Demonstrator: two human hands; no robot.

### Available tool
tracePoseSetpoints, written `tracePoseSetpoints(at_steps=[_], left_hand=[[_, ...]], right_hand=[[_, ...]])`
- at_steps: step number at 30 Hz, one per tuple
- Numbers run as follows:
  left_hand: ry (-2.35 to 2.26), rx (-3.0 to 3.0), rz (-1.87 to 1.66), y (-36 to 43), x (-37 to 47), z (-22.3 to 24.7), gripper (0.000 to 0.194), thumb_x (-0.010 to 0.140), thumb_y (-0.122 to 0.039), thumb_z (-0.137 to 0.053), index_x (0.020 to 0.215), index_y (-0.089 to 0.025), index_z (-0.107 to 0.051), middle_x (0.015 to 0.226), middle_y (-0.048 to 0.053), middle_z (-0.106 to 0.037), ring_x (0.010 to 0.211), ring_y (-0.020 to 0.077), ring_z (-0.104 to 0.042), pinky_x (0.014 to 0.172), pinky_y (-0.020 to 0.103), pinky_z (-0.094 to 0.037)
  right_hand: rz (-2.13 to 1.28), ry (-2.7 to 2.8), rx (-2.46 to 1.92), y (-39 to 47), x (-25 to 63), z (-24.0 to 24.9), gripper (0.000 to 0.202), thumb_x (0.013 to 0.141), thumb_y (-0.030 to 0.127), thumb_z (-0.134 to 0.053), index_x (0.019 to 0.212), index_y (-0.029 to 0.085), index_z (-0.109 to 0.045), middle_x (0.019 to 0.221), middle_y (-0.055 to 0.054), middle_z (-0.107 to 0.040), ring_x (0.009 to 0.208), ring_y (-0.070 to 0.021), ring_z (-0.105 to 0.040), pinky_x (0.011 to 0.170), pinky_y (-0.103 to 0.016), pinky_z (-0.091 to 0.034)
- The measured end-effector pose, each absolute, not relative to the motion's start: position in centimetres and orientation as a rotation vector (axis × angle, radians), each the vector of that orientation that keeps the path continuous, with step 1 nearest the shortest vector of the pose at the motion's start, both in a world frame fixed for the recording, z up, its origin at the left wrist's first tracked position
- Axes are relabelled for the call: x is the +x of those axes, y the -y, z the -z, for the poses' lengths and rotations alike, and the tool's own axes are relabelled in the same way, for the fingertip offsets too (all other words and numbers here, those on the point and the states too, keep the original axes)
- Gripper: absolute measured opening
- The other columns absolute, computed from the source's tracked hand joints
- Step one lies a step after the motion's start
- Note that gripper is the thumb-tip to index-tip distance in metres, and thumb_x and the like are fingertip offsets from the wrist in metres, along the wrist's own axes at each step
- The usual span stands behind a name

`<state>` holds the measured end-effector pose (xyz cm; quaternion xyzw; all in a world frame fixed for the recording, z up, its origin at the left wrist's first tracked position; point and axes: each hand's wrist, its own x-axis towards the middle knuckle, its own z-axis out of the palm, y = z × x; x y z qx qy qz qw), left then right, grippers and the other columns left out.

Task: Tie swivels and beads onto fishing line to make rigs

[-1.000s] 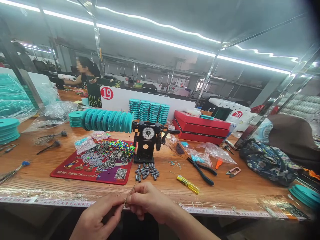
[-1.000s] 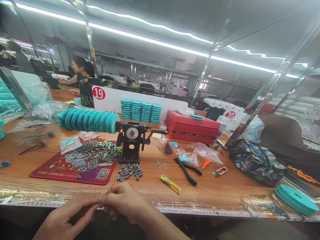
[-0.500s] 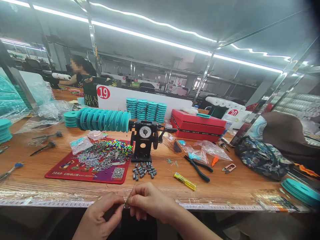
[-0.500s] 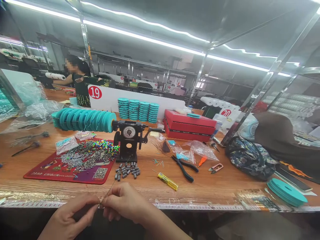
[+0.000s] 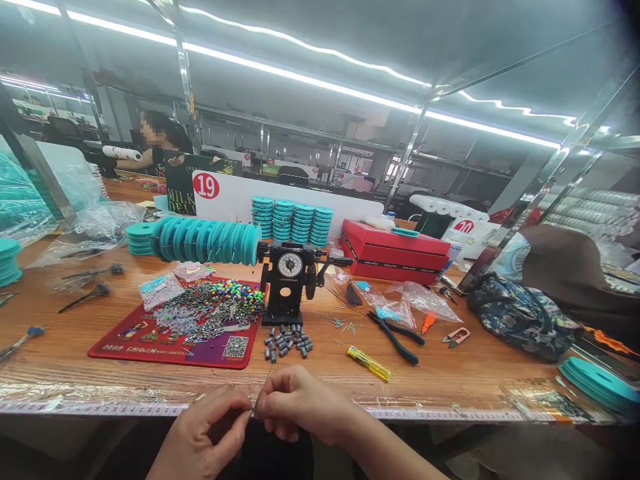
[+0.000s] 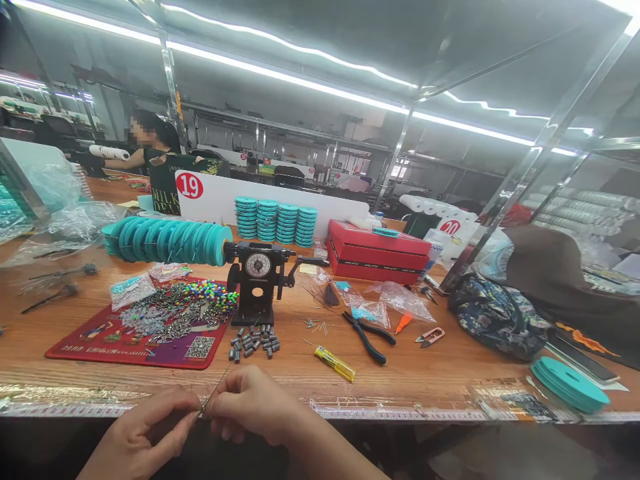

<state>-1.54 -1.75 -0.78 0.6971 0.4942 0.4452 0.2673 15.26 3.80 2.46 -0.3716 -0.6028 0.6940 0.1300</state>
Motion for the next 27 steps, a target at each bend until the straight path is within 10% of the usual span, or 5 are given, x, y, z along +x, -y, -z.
tracePoseSetpoints(at_steps=[13, 27], left_hand=[[-1.298, 2.366, -1.231, 1.8, -2.1, 1.0, 0.019, 0.078, -0.012, -0.054, 0.094, -0.023, -0.055, 0.078, -0.005, -0.065, 0.075, 0.0071, -0.064, 0.073, 0.011, -0.048], [-1.436, 1.69, -1.218, 2.5, -1.4, 1.4, 0.01, 0.075, -0.028, -0.059, 0.081, -0.022, -0.064, 0.061, -0.006, -0.064, 0.048, 0.0086, -0.059, 0.049, 0.012, -0.05]], right_hand=[[-2.041, 1.632, -1.157, -4.0, 14.7, -2.7, 0.013, 0.064, 0.024, -0.053, 0.059, 0.011, -0.052, 0.048, 0.003, -0.046, 0.038, -0.0035, -0.039, 0.036, -0.015, -0.029], [-1.974, 1.665, -1.176, -4.0, 14.5, -1.9, 0.012, 0.067, 0.022, -0.052, 0.06, 0.012, -0.053, 0.047, 0.004, -0.047, 0.038, -0.0037, -0.039, 0.036, -0.015, -0.027]])
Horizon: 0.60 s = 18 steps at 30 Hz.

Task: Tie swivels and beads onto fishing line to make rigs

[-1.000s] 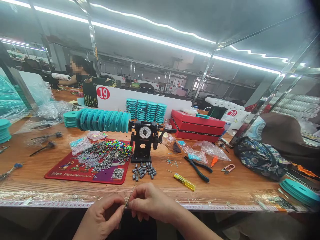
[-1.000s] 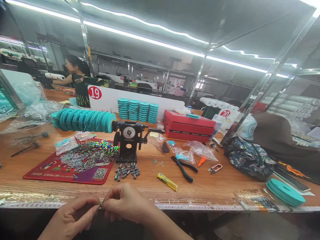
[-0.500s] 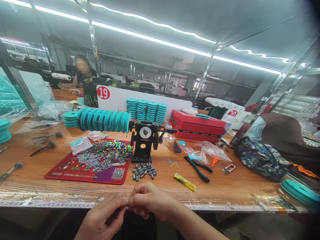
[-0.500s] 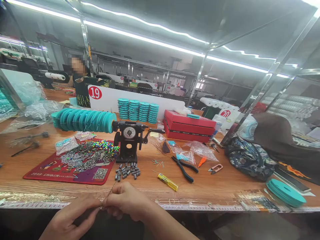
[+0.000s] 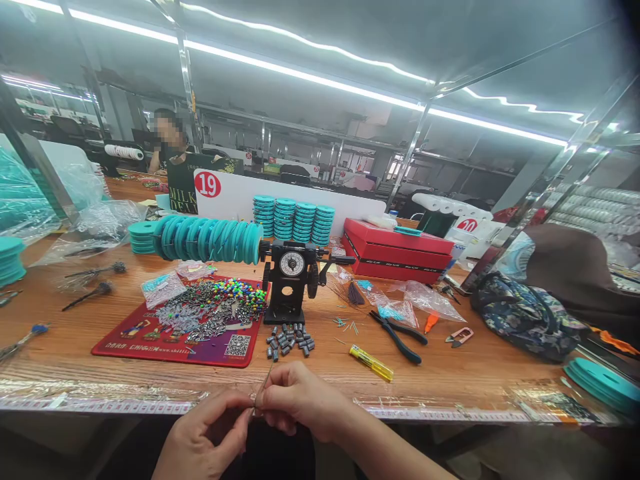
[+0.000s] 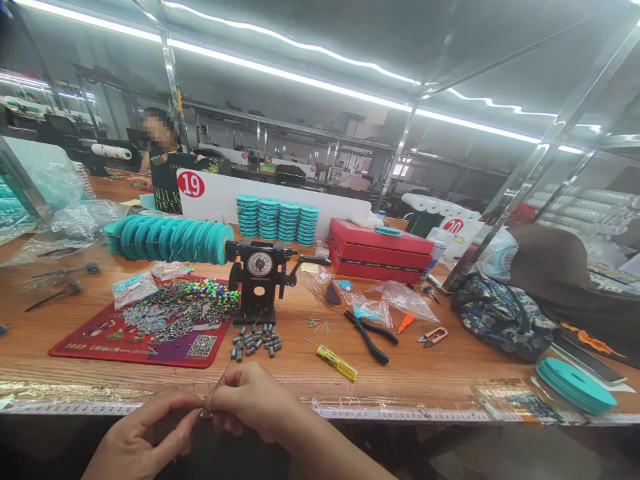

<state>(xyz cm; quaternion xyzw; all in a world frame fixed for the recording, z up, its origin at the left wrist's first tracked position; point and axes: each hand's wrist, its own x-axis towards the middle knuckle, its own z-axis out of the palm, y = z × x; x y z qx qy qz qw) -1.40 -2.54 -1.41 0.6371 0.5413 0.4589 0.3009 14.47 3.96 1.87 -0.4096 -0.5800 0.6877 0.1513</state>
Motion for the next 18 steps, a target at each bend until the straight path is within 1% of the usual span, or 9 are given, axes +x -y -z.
tracePoseSetpoints(at_steps=[3, 8, 12, 15, 18], left_hand=[[-1.452, 1.74, -1.256, 2.52, -1.34, 1.48, 0.008, 0.074, -0.026, -0.06, 0.079, -0.022, -0.064, 0.062, -0.005, -0.064, 0.049, 0.0089, -0.06, 0.05, 0.013, -0.05], [-1.431, 1.861, -1.324, 2.21, -1.18, 0.88, 0.008, 0.072, -0.02, -0.06, 0.078, -0.023, -0.064, 0.071, -0.006, -0.067, 0.066, 0.0098, -0.065, 0.06, 0.012, -0.051], [-1.49, 1.939, -1.258, 2.08, -1.42, 0.81, 0.009, 0.075, -0.021, -0.057, 0.079, -0.023, -0.064, 0.073, -0.004, -0.067, 0.065, 0.0102, -0.064, 0.061, 0.014, -0.051], [-1.561, 2.014, -1.243, 2.05, -1.8, 1.14, 0.006, 0.074, -0.022, -0.057, 0.076, -0.023, -0.064, 0.072, -0.004, -0.065, 0.068, 0.0119, -0.062, 0.062, 0.017, -0.051], [-1.615, 2.112, -1.241, 1.97, -2.15, 1.37, 0.002, 0.072, -0.023, -0.06, 0.071, -0.024, -0.062, 0.071, -0.004, -0.063, 0.069, 0.0134, -0.06, 0.062, 0.02, -0.051]], right_hand=[[-1.979, 1.68, -1.155, -4.05, 14.48, -1.7, 0.013, 0.068, 0.021, -0.051, 0.059, 0.011, -0.053, 0.047, 0.004, -0.047, 0.037, -0.0033, -0.039, 0.036, -0.015, -0.027], [-1.988, 1.715, -1.161, -4.19, 14.58, -1.52, 0.017, 0.07, 0.026, -0.053, 0.061, 0.011, -0.054, 0.049, 0.003, -0.047, 0.038, -0.0033, -0.037, 0.036, -0.015, -0.026], [-1.981, 1.732, -1.083, -4.09, 14.9, -1.55, 0.018, 0.072, 0.028, -0.054, 0.067, 0.011, -0.056, 0.055, 0.002, -0.052, 0.039, -0.0025, -0.034, 0.035, -0.015, -0.023], [-1.916, 1.783, -1.038, -3.92, 15.22, -1.93, 0.016, 0.073, 0.026, -0.052, 0.071, 0.011, -0.057, 0.061, 0.0, -0.057, 0.043, -0.0034, -0.035, 0.038, -0.015, -0.025], [-1.807, 1.838, -1.091, -3.68, 15.45, -2.4, 0.014, 0.074, 0.023, -0.05, 0.076, 0.012, -0.059, 0.065, 0.0, -0.058, 0.047, -0.0046, -0.039, 0.041, -0.015, -0.029]])
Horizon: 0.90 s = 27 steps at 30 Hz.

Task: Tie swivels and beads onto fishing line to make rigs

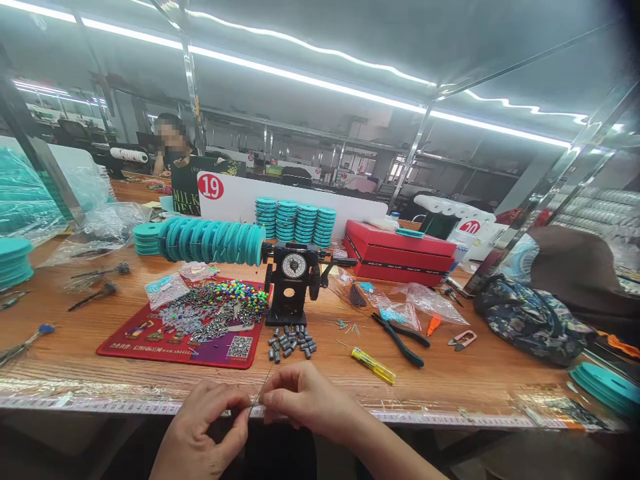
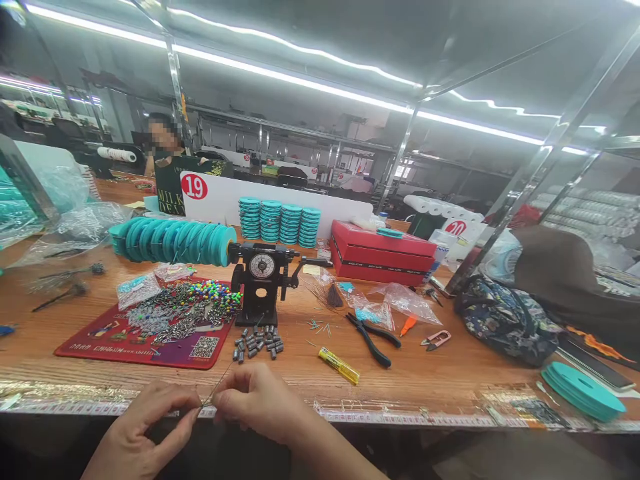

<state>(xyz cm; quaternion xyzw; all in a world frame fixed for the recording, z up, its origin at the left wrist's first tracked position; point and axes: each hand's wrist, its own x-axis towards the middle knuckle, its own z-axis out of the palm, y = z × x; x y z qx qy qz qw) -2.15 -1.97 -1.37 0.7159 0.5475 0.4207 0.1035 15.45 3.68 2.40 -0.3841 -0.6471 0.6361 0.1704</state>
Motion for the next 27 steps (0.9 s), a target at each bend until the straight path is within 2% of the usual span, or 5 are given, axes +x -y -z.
tracePoseSetpoints(at_steps=[9, 12, 15, 20, 27], left_hand=[[-1.71, 2.435, -1.225, 1.4, -2.6, 0.4, 0.002, 0.068, -0.025, -0.062, 0.068, -0.023, -0.061, 0.074, 0.0, -0.06, 0.071, 0.0173, -0.056, 0.061, 0.027, -0.048], [-1.671, 2.476, -1.292, 1.4, -2.6, 0.2, 0.001, 0.067, -0.022, -0.061, 0.067, -0.023, -0.062, 0.085, 0.002, -0.061, 0.085, 0.0215, -0.056, 0.071, 0.033, -0.048], [-1.596, 2.302, -1.318, 1.4, -2.3, 0.1, 0.003, 0.071, -0.022, -0.059, 0.068, -0.023, -0.061, 0.087, 0.001, -0.064, 0.086, 0.0177, -0.059, 0.074, 0.026, -0.049], [-1.509, 1.888, -1.21, 1.3, -2.0, 0.5, 0.007, 0.074, -0.025, -0.057, 0.07, -0.021, -0.062, 0.077, -0.001, -0.065, 0.073, 0.0126, -0.063, 0.066, 0.016, -0.05], [-1.554, 1.695, -1.139, 1.5, -1.8, 1.2, 0.014, 0.075, -0.032, -0.053, 0.07, -0.022, -0.06, 0.079, -0.001, -0.064, 0.079, 0.0147, -0.061, 0.068, 0.017, -0.048]], right_hand=[[-0.858, 2.004, -1.18, -1.5, 15.5, -3.3, 0.011, 0.075, 0.02, -0.053, 0.08, 0.016, -0.063, 0.077, -0.001, -0.056, 0.053, -0.0058, -0.044, 0.051, -0.017, -0.034], [-0.661, 2.096, -1.142, -1.0, 15.6, -2.6, 0.011, 0.076, 0.02, -0.053, 0.077, 0.017, -0.064, 0.073, -0.002, -0.058, 0.056, -0.008, -0.048, 0.052, -0.019, -0.034], [-0.569, 2.16, -1.163, -0.9, 15.6, -1.9, 0.011, 0.076, 0.018, -0.053, 0.077, 0.017, -0.065, 0.073, -0.002, -0.06, 0.059, -0.0097, -0.051, 0.056, -0.021, -0.034], [-0.72, 2.116, -1.195, -0.9, 15.4, -1.5, 0.014, 0.077, 0.019, -0.052, 0.077, 0.016, -0.066, 0.07, -0.003, -0.06, 0.061, -0.0107, -0.053, 0.057, -0.021, -0.035], [-1.764, 1.483, -1.166, -1.2, 14.4, -2.1, 0.024, 0.072, 0.031, -0.055, 0.074, 0.008, -0.061, 0.063, -0.003, -0.057, 0.038, -0.0025, -0.041, 0.032, -0.013, -0.024]])
